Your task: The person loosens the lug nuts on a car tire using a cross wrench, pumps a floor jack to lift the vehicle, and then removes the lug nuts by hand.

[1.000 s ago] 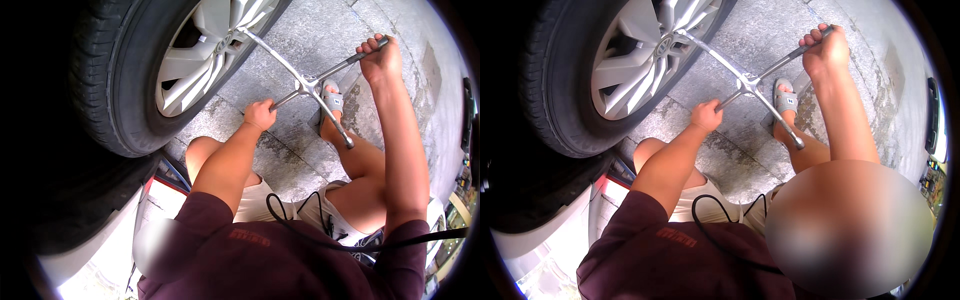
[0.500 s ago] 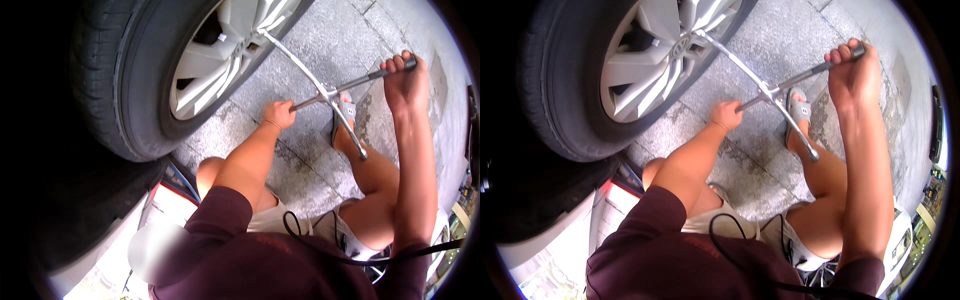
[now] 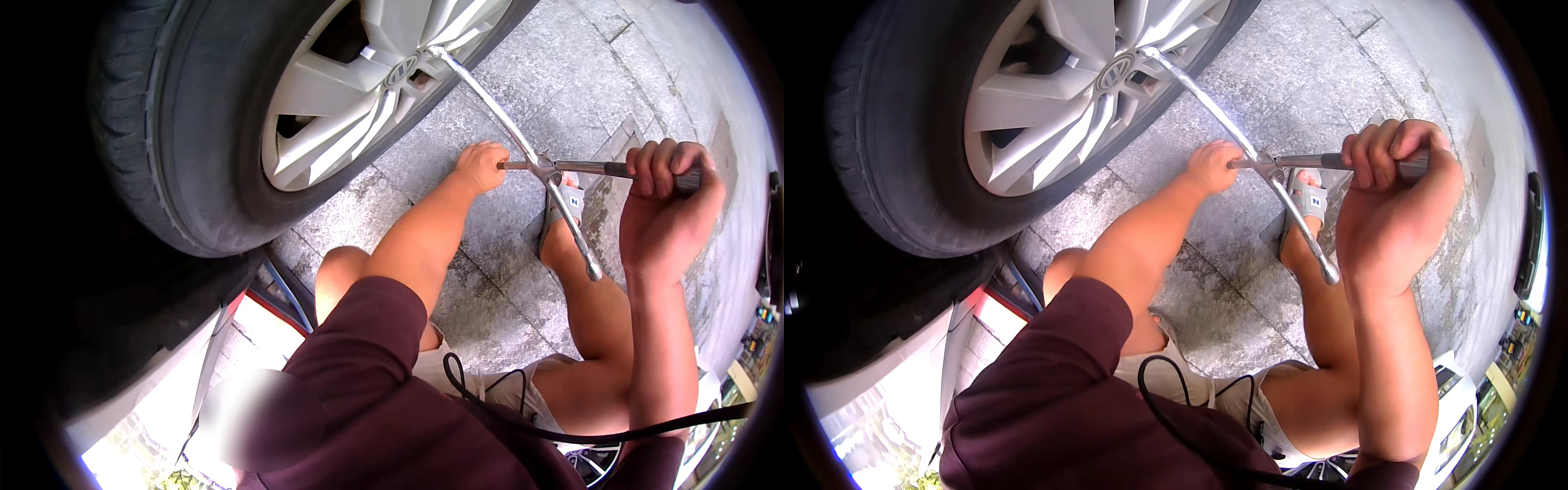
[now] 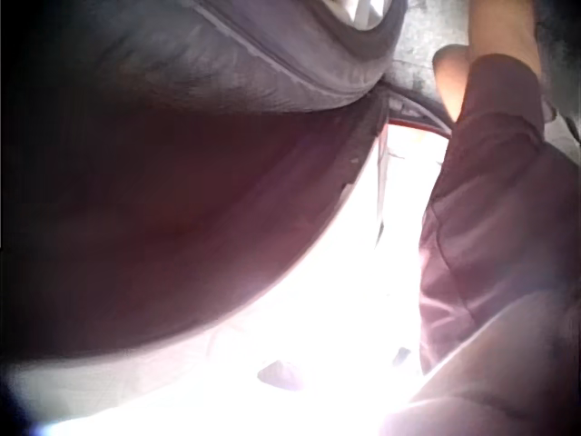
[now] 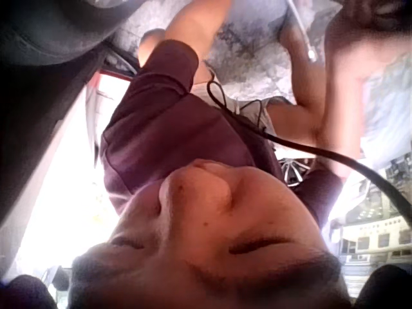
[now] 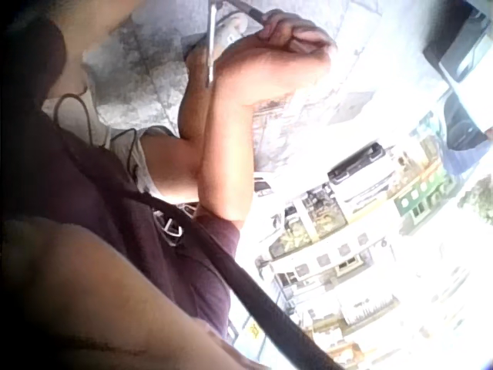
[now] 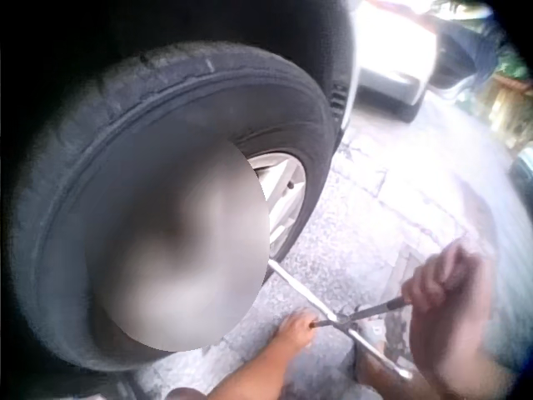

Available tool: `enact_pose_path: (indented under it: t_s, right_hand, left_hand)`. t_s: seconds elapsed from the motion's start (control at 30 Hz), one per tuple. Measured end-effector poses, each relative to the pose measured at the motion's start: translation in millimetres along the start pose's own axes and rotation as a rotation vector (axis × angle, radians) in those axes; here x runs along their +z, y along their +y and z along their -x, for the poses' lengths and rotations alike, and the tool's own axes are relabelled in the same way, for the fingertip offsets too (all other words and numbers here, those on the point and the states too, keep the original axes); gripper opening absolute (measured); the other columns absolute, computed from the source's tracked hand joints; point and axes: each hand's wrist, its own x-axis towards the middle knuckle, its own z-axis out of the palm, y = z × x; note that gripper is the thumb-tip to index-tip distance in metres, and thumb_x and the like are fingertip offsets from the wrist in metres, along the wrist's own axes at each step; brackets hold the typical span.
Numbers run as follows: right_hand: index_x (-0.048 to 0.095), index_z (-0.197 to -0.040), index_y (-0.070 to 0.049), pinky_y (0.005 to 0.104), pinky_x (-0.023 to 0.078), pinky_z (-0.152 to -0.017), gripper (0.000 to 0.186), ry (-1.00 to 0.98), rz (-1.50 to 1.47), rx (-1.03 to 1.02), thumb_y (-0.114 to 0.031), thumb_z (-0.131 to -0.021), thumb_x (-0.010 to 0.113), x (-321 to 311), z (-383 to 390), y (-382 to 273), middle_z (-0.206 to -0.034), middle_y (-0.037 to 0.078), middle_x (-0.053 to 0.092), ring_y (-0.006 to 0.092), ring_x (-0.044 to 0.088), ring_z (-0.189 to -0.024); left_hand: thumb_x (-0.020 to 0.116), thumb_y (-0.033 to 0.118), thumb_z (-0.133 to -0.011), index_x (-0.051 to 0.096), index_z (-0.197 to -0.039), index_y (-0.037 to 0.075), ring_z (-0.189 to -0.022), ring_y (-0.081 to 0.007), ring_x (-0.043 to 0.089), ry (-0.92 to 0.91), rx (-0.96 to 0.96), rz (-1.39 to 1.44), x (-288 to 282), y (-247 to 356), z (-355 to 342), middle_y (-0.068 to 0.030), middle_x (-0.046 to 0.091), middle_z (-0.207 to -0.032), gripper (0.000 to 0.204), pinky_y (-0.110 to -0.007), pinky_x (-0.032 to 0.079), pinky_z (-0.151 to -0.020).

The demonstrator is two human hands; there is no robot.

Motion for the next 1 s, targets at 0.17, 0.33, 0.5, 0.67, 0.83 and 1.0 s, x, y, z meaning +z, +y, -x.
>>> enact_pose_path:
  t_s: [0.17,0.33,0.5,0.67,0.83,1.0]
  right_hand:
    - [0.043,-0.08,-0.007,0.0339,0.032,-0.065,0.031,-0.098,0.032,-0.04,-0.026,-0.104,0.038,-3,6,6,-0.061,0.002,0.034,0.0149,0.033,-0.062]
    - [0.045,-0.077,-0.005,0.0327,0.033,-0.059,0.034,-0.197,0.06,-0.065,-0.022,-0.106,0.04,-3,14,5,-0.061,0.002,0.037,0.0136,0.034,-0.059]
    - [0.046,-0.073,-0.003,0.0317,0.034,-0.06,0.036,-0.317,0.142,-0.027,-0.019,-0.105,0.044,9,18,-4,-0.064,0.004,0.044,0.0137,0.039,-0.061]
    - [0.045,-0.07,-0.003,0.0308,0.033,-0.058,0.035,-0.302,0.134,-0.028,-0.016,-0.102,0.045,1,8,-2,-0.063,0.004,0.044,0.013,0.039,-0.059]
    - [0.047,-0.069,-0.003,0.0321,0.037,-0.058,0.033,-0.57,0.225,0.077,-0.023,-0.096,0.044,-17,-30,-24,-0.058,0.005,0.043,0.0135,0.038,-0.054]
    - [0.045,-0.07,-0.004,0.0313,0.034,-0.056,0.028,-0.611,0.156,0.155,-0.019,-0.093,0.045,-6,-43,-36,-0.056,0.003,0.039,0.014,0.036,-0.052]
  left_hand:
    - [0.069,0.023,-0.086,0.075,-0.102,0.017,-0.111,-0.0337,0.063,-0.084,-0.34,-0.144,-3,33,-2,-0.0072,0.063,-0.118,0.018,-0.046,0.051,-0.095]
    - [0.071,0.029,-0.091,0.055,-0.14,0.018,-0.132,-0.0398,0.056,-0.255,-0.785,0.005,-23,68,-15,-0.0205,0.054,-0.141,0.052,-0.049,0.051,-0.104]
    - [0.069,0.028,-0.092,0.028,-0.158,0.004,-0.134,-0.0448,0.054,-0.069,-0.984,0.394,-1,60,15,-0.0322,0.05,-0.146,0.082,-0.047,0.049,-0.107]
    - [0.066,0.022,-0.094,0.028,-0.156,-0.006,-0.132,-0.0405,0.057,0.043,-0.691,0.518,-1,120,84,-0.0314,0.055,-0.143,0.078,-0.043,0.047,-0.109]
    - [0.067,0.019,-0.095,0.022,-0.159,-0.006,-0.143,-0.034,0.047,0.149,-0.591,1.045,-34,193,100,-0.0294,0.046,-0.152,0.082,-0.04,0.041,-0.114]
    - [0.073,0.025,-0.094,0.018,-0.158,-0.01,-0.149,-0.0307,0.036,0.218,-0.577,1.1,-49,191,52,-0.0282,0.037,-0.157,0.091,-0.041,0.034,-0.119]
